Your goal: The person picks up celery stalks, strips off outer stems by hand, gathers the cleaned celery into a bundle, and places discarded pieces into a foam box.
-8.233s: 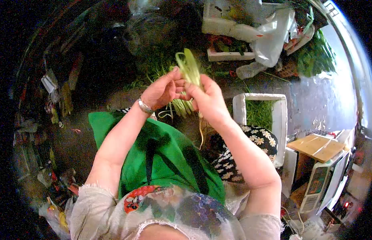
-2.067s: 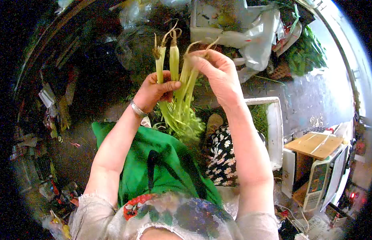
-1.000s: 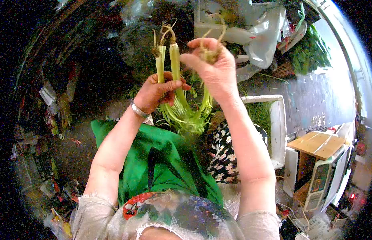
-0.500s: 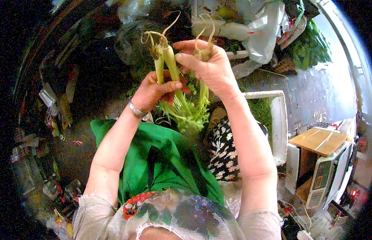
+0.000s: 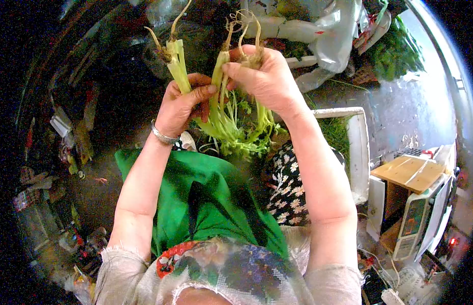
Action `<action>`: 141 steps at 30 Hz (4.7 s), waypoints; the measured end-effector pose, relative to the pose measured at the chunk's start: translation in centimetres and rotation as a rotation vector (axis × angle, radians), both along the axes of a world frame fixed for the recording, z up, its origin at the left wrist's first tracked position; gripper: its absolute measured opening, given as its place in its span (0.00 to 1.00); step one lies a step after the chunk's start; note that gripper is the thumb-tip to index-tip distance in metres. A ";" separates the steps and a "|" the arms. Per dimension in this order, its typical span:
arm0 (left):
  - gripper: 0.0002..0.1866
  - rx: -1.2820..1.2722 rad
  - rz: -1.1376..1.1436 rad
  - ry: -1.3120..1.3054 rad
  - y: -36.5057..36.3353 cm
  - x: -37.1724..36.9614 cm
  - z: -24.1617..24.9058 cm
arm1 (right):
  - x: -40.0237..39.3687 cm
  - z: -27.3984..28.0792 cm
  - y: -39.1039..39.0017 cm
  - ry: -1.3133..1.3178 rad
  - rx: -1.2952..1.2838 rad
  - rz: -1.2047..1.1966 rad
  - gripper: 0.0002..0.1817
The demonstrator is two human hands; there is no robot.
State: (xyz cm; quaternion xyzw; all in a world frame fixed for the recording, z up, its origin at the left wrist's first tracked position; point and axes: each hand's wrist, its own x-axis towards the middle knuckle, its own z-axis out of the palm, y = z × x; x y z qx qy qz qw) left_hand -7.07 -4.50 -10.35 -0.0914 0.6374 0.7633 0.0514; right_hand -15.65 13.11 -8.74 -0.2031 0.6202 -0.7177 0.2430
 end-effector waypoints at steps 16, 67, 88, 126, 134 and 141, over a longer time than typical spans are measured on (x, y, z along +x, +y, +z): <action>0.08 0.180 -0.036 -0.038 -0.8 -0.3 -0.8 | 0.2 -0.7 -0.4 0.028 -0.052 -0.102 0.08; 0.13 -0.680 0.583 0.485 -8.0 -2.1 -3.0 | -2.3 0.1 3.4 0.550 0.265 -0.555 0.06; 0.10 -0.175 0.112 0.107 0.8 -1.5 -0.5 | -2.4 -1.8 1.4 -0.063 -0.144 0.075 0.20; 0.10 -0.022 0.044 0.031 1.8 -1.5 -2.6 | -1.3 -0.3 1.7 0.269 0.195 -0.099 0.09; 0.09 -0.012 0.055 0.060 1.1 -1.6 -2.6 | -2.0 -0.6 2.0 0.262 0.068 -0.077 0.14; 0.12 0.193 -0.036 0.058 0.9 -1.3 -1.0 | -0.8 0.5 1.8 0.078 -0.006 0.049 0.16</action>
